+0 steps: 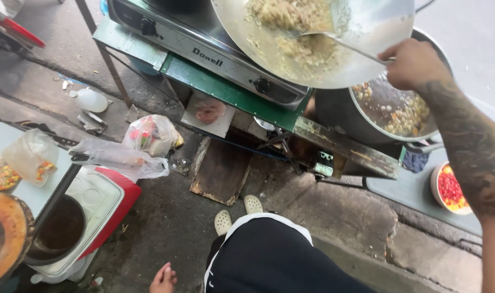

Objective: A person stir-fries ingredients in a wok and adds meat and broth from a large pot using a ladle.

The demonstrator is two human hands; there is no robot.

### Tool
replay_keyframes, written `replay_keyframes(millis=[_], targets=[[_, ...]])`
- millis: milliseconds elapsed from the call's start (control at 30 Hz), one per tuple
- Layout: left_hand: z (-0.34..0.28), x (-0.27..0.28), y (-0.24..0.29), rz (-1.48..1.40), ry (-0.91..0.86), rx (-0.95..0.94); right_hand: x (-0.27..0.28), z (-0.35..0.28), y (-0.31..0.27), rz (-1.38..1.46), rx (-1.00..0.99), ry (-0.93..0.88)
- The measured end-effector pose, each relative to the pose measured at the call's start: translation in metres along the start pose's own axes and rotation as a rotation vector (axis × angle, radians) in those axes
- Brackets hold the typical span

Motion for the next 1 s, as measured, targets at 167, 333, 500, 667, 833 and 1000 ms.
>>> replay_keyframes(millis=[167,333,500,667,833,1000], targets=[[0.004,0.003,-0.036,-0.016,-0.108,0.216,-0.023,0.076,-0.007,0.108,0.015,0.056],[0.016,-0.004,-0.048,-0.022,-0.026,0.206,-0.023,0.052,-0.051,0.336,0.126,-0.047],[0.022,-0.008,-0.065,-0.098,0.009,0.128,0.018,0.025,-0.003,-0.104,0.101,-0.038],[0.029,-0.021,-0.08,-0.023,-0.016,0.129,-0.029,0.117,0.019,-0.108,0.226,0.156],[0.009,-0.011,-0.044,0.105,0.03,-0.007,-0.003,0.028,-0.003,-0.024,0.082,-0.144],[0.022,-0.004,-0.05,0.065,-0.056,-0.026,0.018,0.006,0.073,0.118,-0.021,0.0]])
Point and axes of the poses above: each hand's wrist, its own z-axis towards the middle knuckle, its own x-axis out of the back of the hand, y = z × x, the point moved 5 cm from there along z, towards the middle knuckle
